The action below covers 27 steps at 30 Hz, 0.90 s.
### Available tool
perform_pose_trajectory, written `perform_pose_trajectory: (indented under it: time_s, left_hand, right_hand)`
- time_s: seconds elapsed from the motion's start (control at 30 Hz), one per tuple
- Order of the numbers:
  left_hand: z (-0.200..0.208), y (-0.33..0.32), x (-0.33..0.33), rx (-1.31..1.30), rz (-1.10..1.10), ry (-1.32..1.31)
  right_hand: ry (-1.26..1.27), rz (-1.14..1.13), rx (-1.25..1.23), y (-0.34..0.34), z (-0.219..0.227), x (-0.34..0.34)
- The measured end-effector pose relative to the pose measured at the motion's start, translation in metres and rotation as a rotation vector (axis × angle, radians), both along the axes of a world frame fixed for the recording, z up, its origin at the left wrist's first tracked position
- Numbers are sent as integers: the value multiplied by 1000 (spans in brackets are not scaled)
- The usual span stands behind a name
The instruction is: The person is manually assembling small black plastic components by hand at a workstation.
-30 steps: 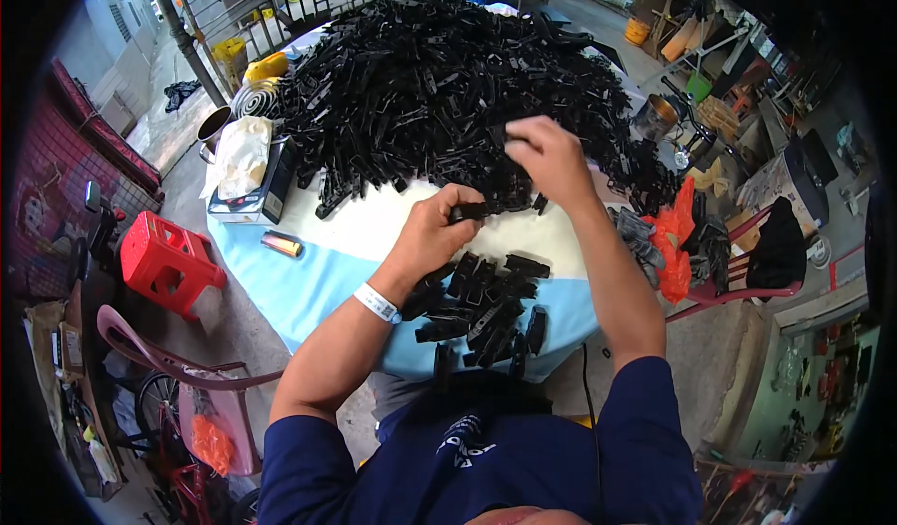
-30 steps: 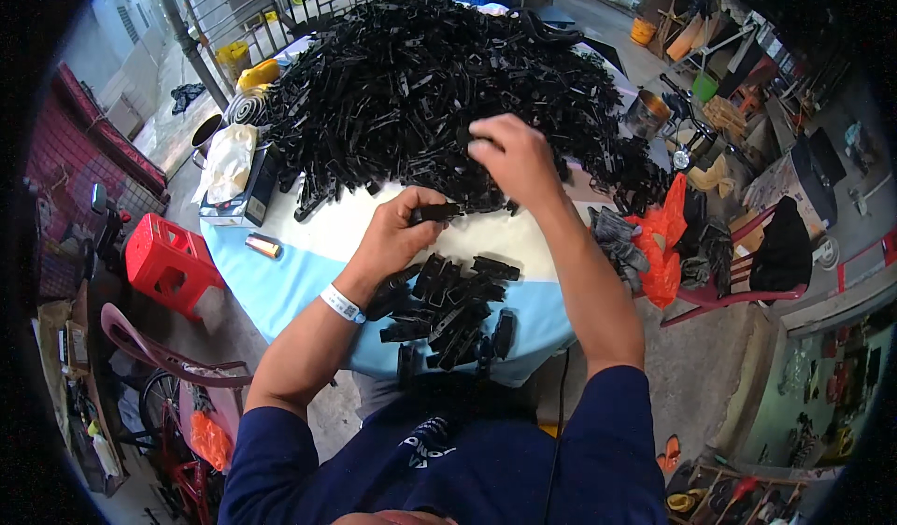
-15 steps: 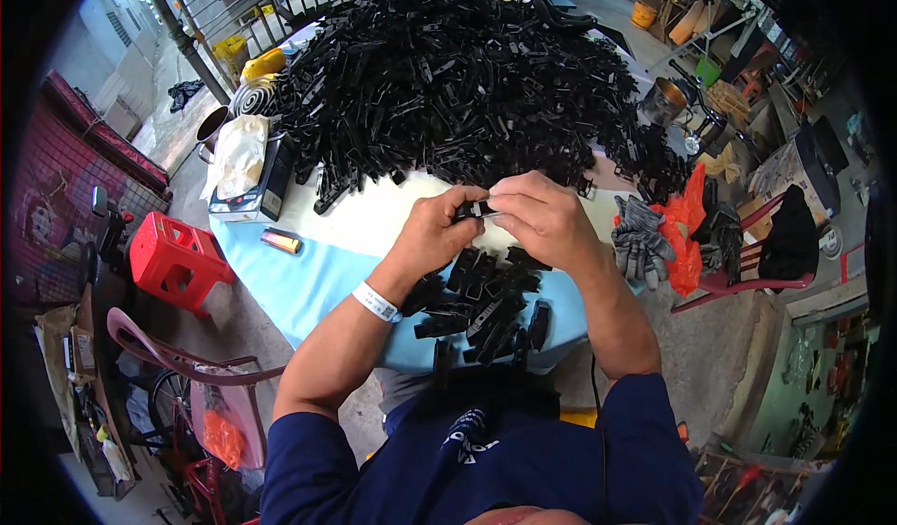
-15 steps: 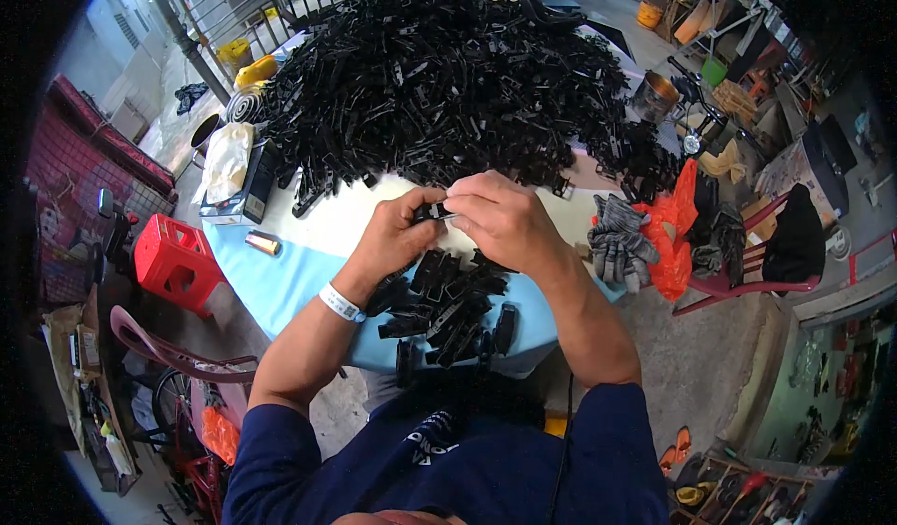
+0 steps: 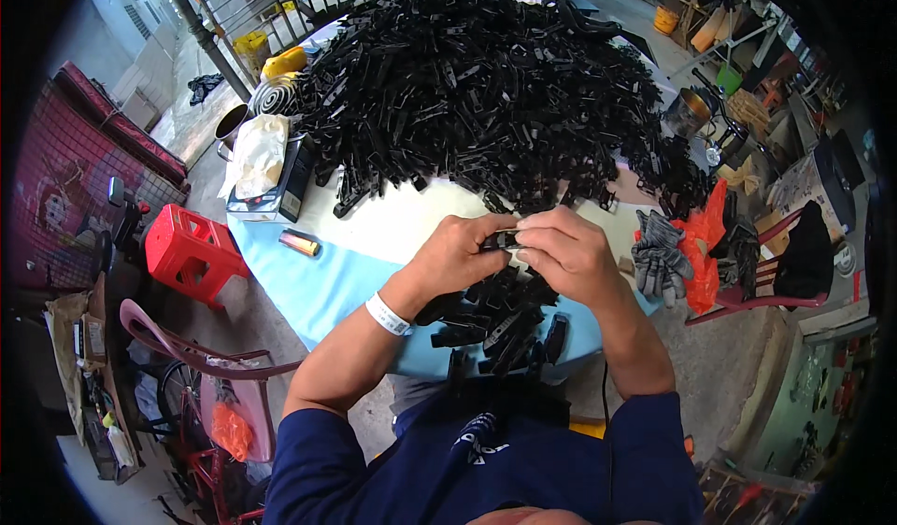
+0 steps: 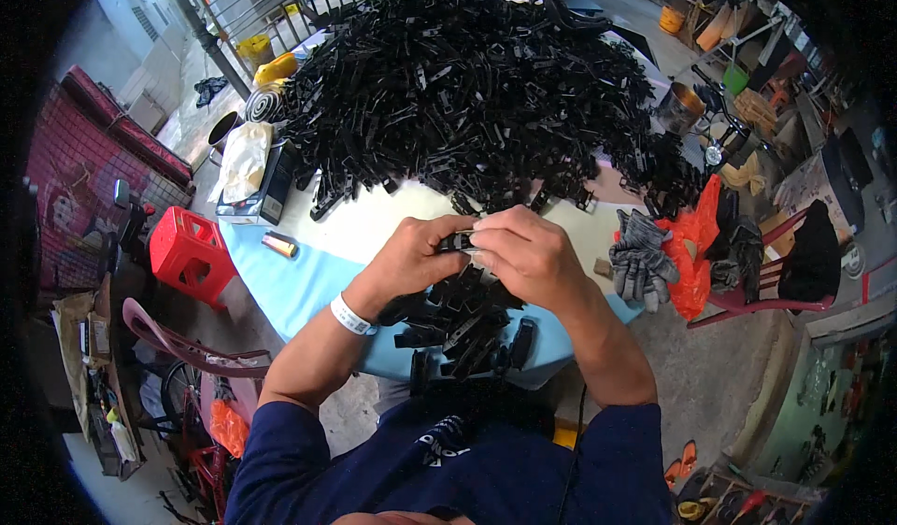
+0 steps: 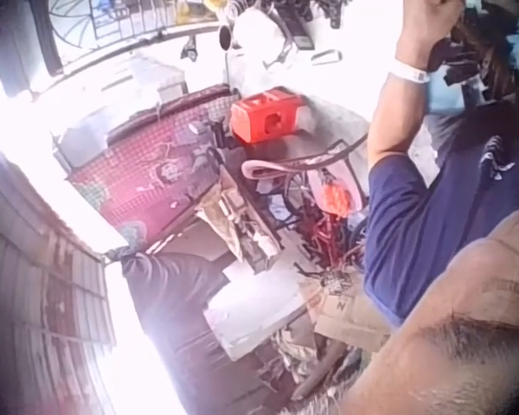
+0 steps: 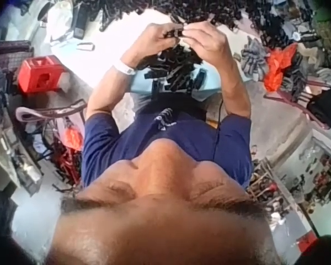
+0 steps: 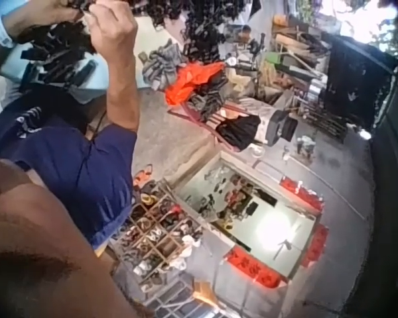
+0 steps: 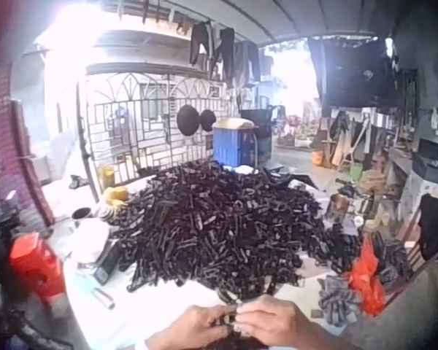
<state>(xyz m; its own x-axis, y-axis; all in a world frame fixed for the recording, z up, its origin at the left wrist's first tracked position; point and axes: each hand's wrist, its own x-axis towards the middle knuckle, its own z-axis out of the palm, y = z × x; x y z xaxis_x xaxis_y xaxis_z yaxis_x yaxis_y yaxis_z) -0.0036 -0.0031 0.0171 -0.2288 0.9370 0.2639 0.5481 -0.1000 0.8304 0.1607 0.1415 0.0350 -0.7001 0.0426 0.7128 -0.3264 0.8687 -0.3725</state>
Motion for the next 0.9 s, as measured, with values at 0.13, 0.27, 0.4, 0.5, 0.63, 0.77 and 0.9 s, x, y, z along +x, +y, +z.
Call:
perform_pose_trajectory:
  time_s: [0.13,0.27,0.4,0.5,0.63,0.77,0.9]
  left_hand:
    - [5,-4,1,23,3,17]
    - [-1,-1,1,9,-7,-117]
    - [-4,-1,-3,-35,11,-246]
    - [-3,-2,0,-3,19,-377]
    - [1,-4,0,7,-48,-333]
    - [-10,-2,-15,39,16,-289]
    - [-20,2,-62,372,643,475]
  right_hand:
    - [48,-11,0,-7,0,-4]
    - [49,8,-25,1,-2,-4]
    - [9,12,-165,0,-7,-6]
    - [-223,34,-584,6,-16,-1]
    - [-401,185,-981,13,-25,2]
    - [-376,252,-1003,12,-25,3]
    - [-515,322,-603,9,-14,2]
